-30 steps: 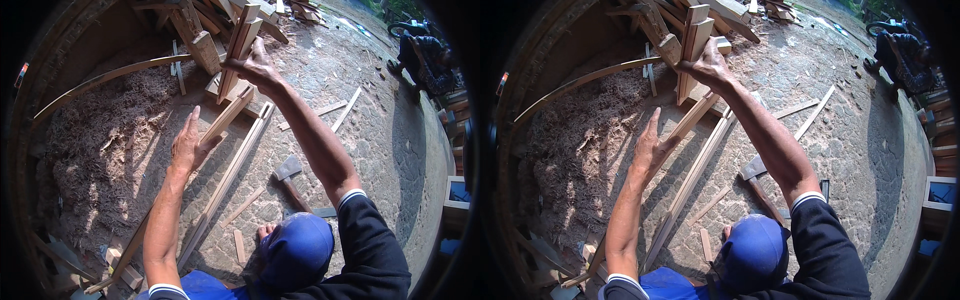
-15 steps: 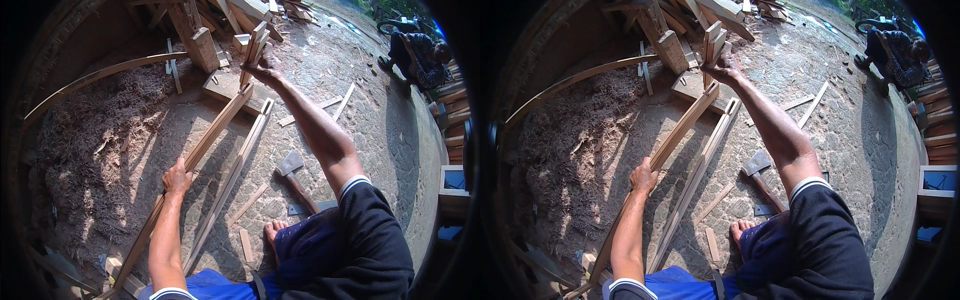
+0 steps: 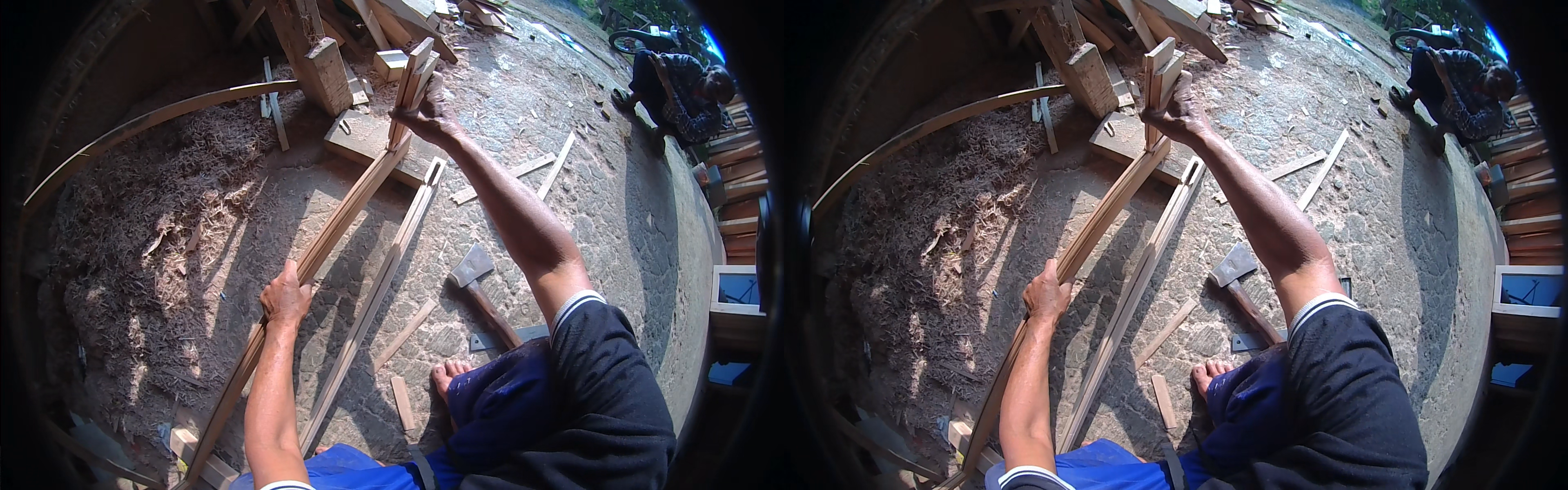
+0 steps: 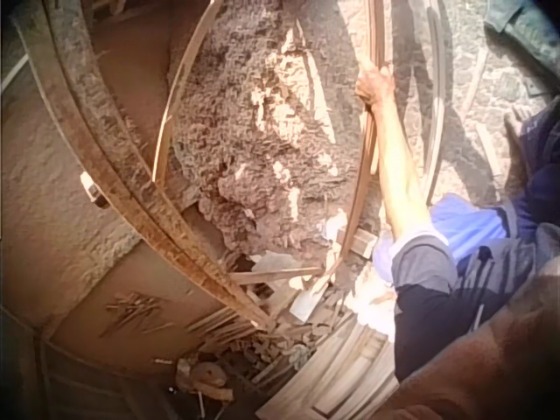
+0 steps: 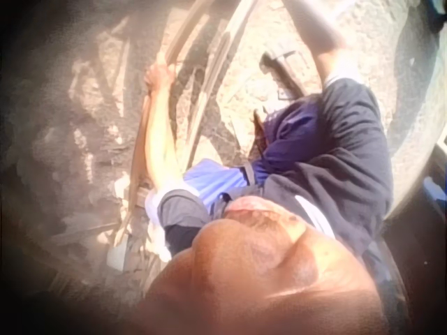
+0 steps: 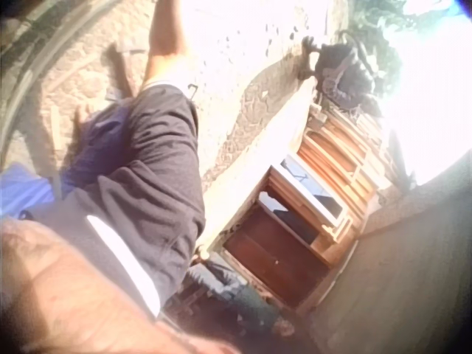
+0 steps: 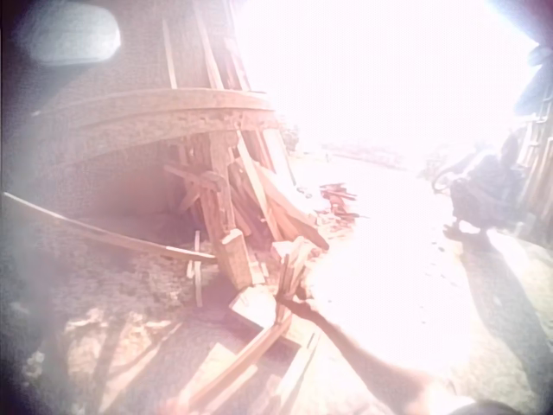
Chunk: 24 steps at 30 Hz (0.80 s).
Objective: The person assembles a curved wooden frame by hand, using a hammer to tap pieces into place and a chisel to adjust joints. They repeatedly fit and adjust the curved components on the ground.
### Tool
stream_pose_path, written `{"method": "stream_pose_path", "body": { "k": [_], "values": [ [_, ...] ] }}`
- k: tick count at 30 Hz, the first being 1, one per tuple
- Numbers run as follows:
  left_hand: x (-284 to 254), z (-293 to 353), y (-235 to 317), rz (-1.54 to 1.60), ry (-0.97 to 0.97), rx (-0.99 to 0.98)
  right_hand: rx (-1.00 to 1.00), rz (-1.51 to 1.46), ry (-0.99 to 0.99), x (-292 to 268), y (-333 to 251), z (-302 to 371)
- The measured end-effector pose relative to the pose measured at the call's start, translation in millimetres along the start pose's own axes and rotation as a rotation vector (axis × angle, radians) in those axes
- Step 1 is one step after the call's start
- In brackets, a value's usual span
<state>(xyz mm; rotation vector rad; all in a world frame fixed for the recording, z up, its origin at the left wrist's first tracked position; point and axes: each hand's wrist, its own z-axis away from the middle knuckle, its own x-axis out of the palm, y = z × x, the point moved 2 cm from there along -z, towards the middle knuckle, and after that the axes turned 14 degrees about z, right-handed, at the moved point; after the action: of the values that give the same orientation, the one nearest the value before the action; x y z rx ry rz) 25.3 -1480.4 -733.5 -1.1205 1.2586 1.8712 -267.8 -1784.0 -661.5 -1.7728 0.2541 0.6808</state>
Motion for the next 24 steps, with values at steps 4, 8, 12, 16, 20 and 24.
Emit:
{"method": "stream_pose_path", "body": {
  "k": [4,8,12,16,20,24],
  "values": [
    [2.9,-1.0,-3.2,0.03,0.035,0.027,-0.027,0.186,0.088,2.5,-4.6,-0.6],
    [5.3,-2.5,-6.8,0.016,0.037,0.042,-0.077,0.272,0.238,11.7,-0.1,-0.4],
    [5.9,-0.5,-4.8,0.011,0.02,0.035,0.001,0.218,0.153,19.1,23.7,-6.2],
    [4.1,-0.8,-4.1,0.013,0.008,0.012,0.067,0.293,0.115,25.5,40.4,-17.1],
    [6.0,-0.5,-7.9,0.038,0.056,0.063,-0.146,0.276,0.212,32.6,35.2,-9.8],
    [5.1,0.2,-7.4,0.04,0.047,0.037,-0.046,0.309,0.195,27.5,20.7,-0.9]
  ]
}}
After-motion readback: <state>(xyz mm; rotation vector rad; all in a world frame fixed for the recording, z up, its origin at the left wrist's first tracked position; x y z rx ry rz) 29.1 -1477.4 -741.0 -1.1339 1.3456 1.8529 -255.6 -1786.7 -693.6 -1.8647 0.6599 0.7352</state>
